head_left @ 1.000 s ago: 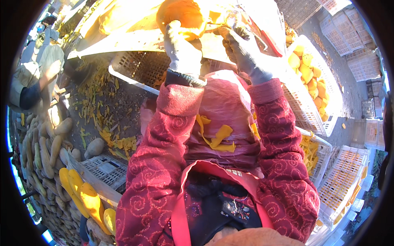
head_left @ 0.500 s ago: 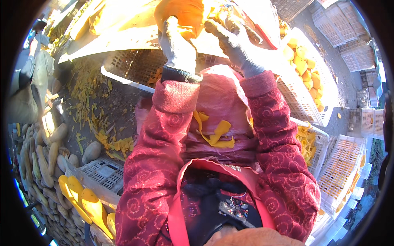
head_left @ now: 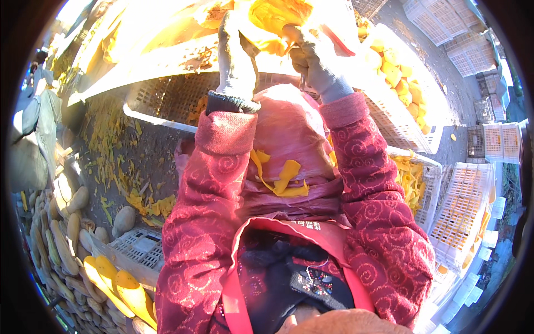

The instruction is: The person peels a large yellow melon using a peeler, then slices it into smaller pieces with a knife. The melon pieces are placed into white plastic crates.

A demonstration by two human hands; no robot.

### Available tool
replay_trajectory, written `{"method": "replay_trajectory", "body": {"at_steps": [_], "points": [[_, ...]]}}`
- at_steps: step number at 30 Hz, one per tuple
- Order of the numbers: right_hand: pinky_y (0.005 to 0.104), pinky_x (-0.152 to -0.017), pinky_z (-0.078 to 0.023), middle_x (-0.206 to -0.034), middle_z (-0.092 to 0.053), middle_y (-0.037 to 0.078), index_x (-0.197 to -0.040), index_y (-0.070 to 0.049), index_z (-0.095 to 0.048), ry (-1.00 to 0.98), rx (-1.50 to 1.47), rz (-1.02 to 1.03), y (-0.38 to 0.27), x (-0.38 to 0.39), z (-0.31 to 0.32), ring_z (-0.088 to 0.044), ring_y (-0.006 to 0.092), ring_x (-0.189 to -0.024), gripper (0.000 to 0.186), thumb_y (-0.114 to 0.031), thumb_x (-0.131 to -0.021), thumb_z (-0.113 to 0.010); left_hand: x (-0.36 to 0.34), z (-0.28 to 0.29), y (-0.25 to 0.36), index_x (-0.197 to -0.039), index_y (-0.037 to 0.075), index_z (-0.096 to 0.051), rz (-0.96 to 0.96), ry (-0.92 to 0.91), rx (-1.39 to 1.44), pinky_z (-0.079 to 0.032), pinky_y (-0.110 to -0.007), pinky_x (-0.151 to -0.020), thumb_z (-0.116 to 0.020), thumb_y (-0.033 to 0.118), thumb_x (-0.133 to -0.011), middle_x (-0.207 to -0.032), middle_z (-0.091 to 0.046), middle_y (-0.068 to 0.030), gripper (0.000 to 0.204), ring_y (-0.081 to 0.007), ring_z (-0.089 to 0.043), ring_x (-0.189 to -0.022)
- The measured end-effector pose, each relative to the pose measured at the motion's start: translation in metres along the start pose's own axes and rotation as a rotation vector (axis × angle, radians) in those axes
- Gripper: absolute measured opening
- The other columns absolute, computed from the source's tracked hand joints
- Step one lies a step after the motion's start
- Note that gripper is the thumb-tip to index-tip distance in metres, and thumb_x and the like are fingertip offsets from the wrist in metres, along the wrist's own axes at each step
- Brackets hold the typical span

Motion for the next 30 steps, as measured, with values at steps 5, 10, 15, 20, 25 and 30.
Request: {"method": "replay_trajectory", "body": {"at_steps": [5,10,15,20,25,30], "points": [[0.0269,-0.054,-0.047,-0.082,-0.06,0.007,-0.114,-0.004,-0.053,-0.233,-0.283,-0.049,0.04,0.0,0.046,-0.059,0.0126,-0.069,0.034,-0.035,-0.103,-0.044,-0.001,0.001,-0.005,-0.124,0.005,-0.054,0.123,-0.064,-0.069,-0.045,-0.047,-0.095,-0.044,0.051,-0.097,-0.11,-0.067,-0.012,0.054,-0.0274,-0.062,-0.102],[0.0364,-0.075,-0.057,-0.105,-0.061,0.013,-0.145,-0.012,-0.037,0.041,0.39,-0.042,0.001,0.053,0.056,-0.062,0.018,-0.084,0.041,-0.02,-0.104,-0.039,0.0,-0.006,-0.011,-0.114,0.0,-0.054,0.102,0.085,-0.142,-0.052,-0.051,-0.093,-0.045,0.047,-0.098,-0.099,-0.062,-0.0145,0.051,-0.0308,-0.062,-0.095],[0.0267,-0.044,-0.031,-0.059,-0.039,-0.004,-0.091,-0.009,-0.051,0.142,-0.151,-0.236,0.001,0.074,0.081,-0.036,0.0074,-0.047,0.014,-0.019,-0.093,-0.061,-0.008,0.014,-0.028,-0.123,-0.003,-0.055,0.366,-0.168,-0.066,-0.048,-0.046,-0.097,-0.032,0.046,-0.102,-0.116,-0.065,-0.0189,0.059,-0.0336,-0.061,-0.106],[0.023,-0.037,-0.018,-0.054,-0.037,-0.008,-0.087,-0.013,-0.057,0.277,-0.102,-0.272,-0.02,0.148,0.122,-0.028,0.0034,-0.039,0.015,-0.026,-0.09,-0.065,-0.021,0.021,-0.048,-0.122,-0.007,-0.057,0.538,-0.329,0.093,-0.045,-0.05,-0.102,-0.038,0.045,-0.1,-0.118,-0.065,-0.0233,0.059,-0.0381,-0.06,-0.115],[0.0233,-0.037,-0.019,-0.056,-0.038,-0.007,-0.092,-0.012,-0.055,0.498,-0.137,-0.359,0.0,0.216,0.173,-0.03,0.0043,-0.039,0.02,-0.024,-0.086,-0.07,-0.022,0.024,-0.048,-0.126,-0.007,-0.057,0.611,-0.58,0.196,-0.043,-0.051,-0.106,-0.034,0.043,-0.099,-0.126,-0.061,-0.025,0.061,-0.0393,-0.056,-0.122],[0.0243,-0.037,-0.021,-0.056,-0.039,-0.005,-0.091,-0.011,-0.054,0.72,-0.147,-0.231,0.009,0.269,0.217,-0.033,0.0056,-0.039,0.018,-0.022,-0.086,-0.068,-0.017,0.012,-0.057,-0.128,-0.006,-0.055,0.635,-0.572,0.146,-0.042,-0.051,-0.107,-0.038,0.041,-0.099,-0.129,-0.058,-0.025,0.058,-0.0384,-0.057,-0.121]]}}
Point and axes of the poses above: each hand's wrist, its own x-axis away from the middle knuckle, its own z-axis out of the back of the hand, y = z × x, the point moved 7 cm from there along -x, towards the middle knuckle
